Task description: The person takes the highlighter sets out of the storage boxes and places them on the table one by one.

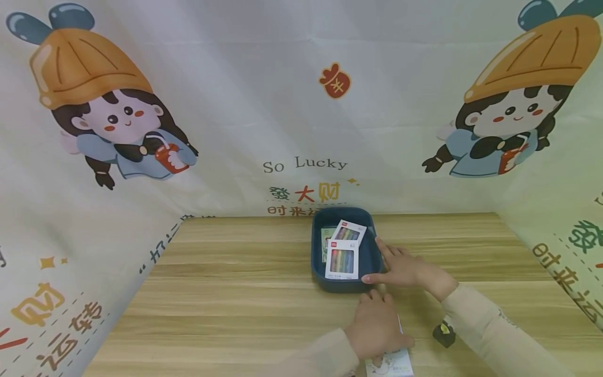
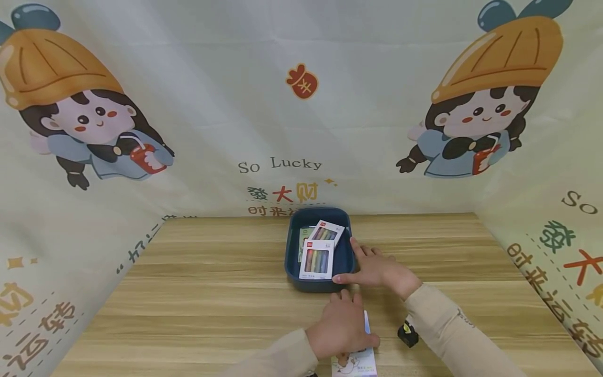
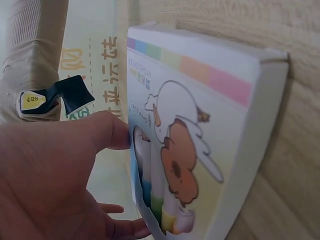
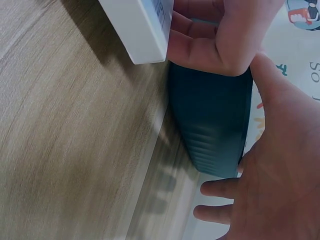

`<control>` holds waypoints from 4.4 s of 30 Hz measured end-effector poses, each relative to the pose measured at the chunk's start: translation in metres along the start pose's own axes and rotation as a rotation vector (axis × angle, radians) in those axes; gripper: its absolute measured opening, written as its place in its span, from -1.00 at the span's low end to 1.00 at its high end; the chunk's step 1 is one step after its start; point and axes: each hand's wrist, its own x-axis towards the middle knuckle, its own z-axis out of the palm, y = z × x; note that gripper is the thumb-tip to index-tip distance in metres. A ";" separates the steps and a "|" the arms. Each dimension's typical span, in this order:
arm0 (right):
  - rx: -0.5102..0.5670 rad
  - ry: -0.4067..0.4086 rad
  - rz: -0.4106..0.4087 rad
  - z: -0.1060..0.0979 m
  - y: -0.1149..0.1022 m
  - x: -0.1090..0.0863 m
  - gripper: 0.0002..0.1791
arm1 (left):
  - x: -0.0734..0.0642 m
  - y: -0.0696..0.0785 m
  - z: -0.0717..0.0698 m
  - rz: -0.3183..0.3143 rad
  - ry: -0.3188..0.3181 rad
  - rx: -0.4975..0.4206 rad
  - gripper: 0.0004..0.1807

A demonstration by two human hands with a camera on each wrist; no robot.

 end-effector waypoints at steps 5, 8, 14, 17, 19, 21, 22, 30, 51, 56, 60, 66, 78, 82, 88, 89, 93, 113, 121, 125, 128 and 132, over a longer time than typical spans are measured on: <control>0.004 -0.002 0.000 0.000 -0.001 -0.001 0.31 | -0.002 0.001 -0.003 -0.009 -0.004 0.019 0.06; 0.003 -0.003 0.002 0.000 -0.001 0.000 0.32 | -0.002 0.002 -0.004 -0.009 -0.009 0.030 0.04; 0.003 -0.004 -0.004 0.000 -0.001 0.000 0.32 | 0.000 0.004 0.001 -0.009 0.004 0.061 -0.01; 0.005 -0.003 -0.004 -0.001 -0.001 0.000 0.32 | 0.000 0.005 0.003 -0.018 0.028 0.075 -0.03; 0.010 -0.002 -0.003 -0.001 -0.001 -0.001 0.32 | 0.000 0.006 0.004 -0.023 0.046 0.098 -0.04; 0.009 -0.002 -0.001 -0.001 -0.001 -0.001 0.33 | 0.000 0.007 0.006 -0.024 0.062 0.124 -0.04; 0.007 -0.002 -0.001 -0.001 -0.001 -0.001 0.33 | -0.001 0.007 0.006 -0.023 0.069 0.138 -0.05; 0.003 0.008 0.002 -0.001 -0.002 -0.001 0.31 | -0.002 0.008 0.009 -0.016 0.087 0.201 -0.07; 0.003 0.020 -0.010 0.000 -0.002 -0.002 0.31 | -0.023 0.013 0.007 -0.094 0.032 0.187 -0.02; 0.004 0.026 -0.012 0.000 -0.002 -0.002 0.30 | -0.030 0.010 0.007 -0.072 0.020 0.186 0.15; 0.004 0.025 -0.003 0.000 -0.003 -0.003 0.30 | -0.033 0.008 0.007 -0.047 -0.006 0.185 0.16; -0.004 0.019 -0.002 -0.001 -0.005 -0.005 0.30 | -0.035 0.005 0.012 -0.019 -0.047 0.202 0.19; 0.004 0.013 0.001 0.000 -0.003 -0.003 0.31 | -0.036 -0.003 0.011 0.019 -0.089 0.236 0.18; -0.003 0.013 0.009 0.001 -0.003 -0.002 0.31 | -0.041 -0.010 0.004 0.049 -0.072 0.210 0.17; -0.013 0.015 0.014 0.002 -0.002 0.000 0.31 | -0.052 -0.028 -0.015 0.069 -0.083 0.207 0.13; -0.014 0.014 0.015 0.002 -0.002 0.000 0.31 | -0.053 -0.032 -0.018 0.068 -0.082 0.195 0.12; -0.015 0.013 0.021 0.001 -0.002 -0.001 0.32 | -0.059 -0.045 -0.028 0.077 -0.055 0.131 0.04; -0.022 0.006 0.031 0.002 -0.003 0.000 0.32 | -0.064 -0.085 -0.057 0.059 0.062 0.066 -0.12; -0.024 0.012 0.031 0.002 -0.002 0.000 0.32 | -0.062 -0.095 -0.065 0.044 0.071 0.017 -0.20; -0.030 0.015 0.025 0.002 -0.002 0.001 0.32 | -0.060 -0.098 -0.068 0.034 0.076 0.002 -0.25; -0.030 0.012 0.027 0.002 -0.003 0.001 0.32 | -0.059 -0.102 -0.071 0.023 0.094 -0.026 -0.28; -0.026 0.008 0.030 0.001 -0.004 0.000 0.32 | -0.057 -0.109 -0.080 0.034 0.105 -0.068 -0.26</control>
